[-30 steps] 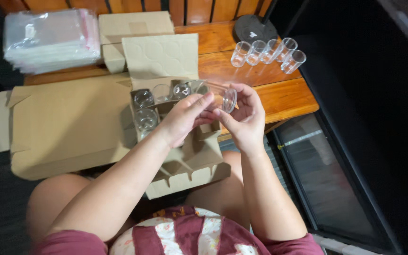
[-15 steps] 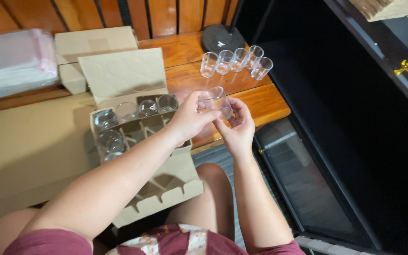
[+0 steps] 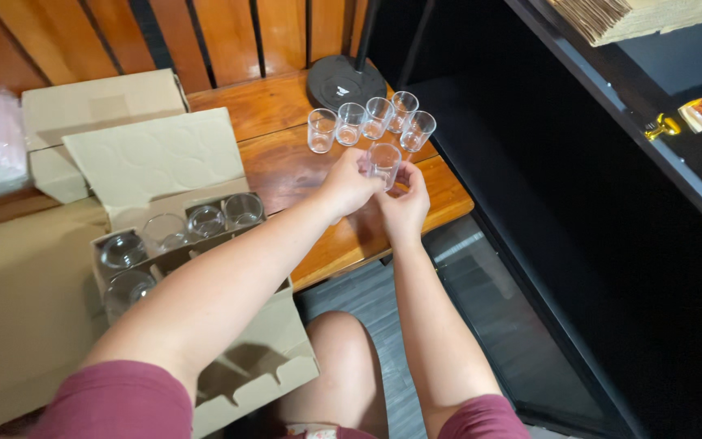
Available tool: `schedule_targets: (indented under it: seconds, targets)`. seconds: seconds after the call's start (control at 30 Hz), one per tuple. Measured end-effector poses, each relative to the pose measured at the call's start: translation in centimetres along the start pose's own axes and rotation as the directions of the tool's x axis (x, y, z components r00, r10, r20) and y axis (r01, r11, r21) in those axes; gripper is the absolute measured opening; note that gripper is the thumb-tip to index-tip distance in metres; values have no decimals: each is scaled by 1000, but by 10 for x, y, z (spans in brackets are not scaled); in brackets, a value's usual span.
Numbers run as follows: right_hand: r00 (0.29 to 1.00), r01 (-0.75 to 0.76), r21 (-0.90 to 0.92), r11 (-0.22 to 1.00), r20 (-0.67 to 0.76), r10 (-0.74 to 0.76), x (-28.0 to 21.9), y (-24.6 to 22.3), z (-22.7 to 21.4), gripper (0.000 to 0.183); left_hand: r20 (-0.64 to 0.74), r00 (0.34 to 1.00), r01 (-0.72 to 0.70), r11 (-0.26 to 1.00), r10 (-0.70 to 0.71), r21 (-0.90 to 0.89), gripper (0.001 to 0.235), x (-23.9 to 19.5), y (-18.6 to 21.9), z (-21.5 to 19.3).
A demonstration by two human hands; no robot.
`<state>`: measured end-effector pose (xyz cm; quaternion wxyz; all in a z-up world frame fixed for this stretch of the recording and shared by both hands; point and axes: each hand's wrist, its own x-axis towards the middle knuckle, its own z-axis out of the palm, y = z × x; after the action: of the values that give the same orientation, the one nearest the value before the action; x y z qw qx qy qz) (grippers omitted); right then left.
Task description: The person unpacks small clear glasses from a cardboard box with dividers and places them on a wooden table. They remove the glasses one by one and arrange them in neat rows on the table surface.
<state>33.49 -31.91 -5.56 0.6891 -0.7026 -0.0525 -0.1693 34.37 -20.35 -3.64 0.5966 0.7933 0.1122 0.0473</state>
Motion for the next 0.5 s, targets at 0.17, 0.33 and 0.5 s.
schedule_targets:
  seconds: [0.17,0.33,0.5]
  targets:
    - [998,-20,-4,1000,-58,20,31,35,10,59,-38,996,75,997,-75,2,68,42,-24,22]
    - [992,-1,-61,998,-127,-7,52,42,17,57,-8,994,105,994,-105,18,75,41,-1,26]
    - [990,9,-99,995,-141,-23,62,38,21,61,-1,988,155,987,-155,-46,79,46,5,33]
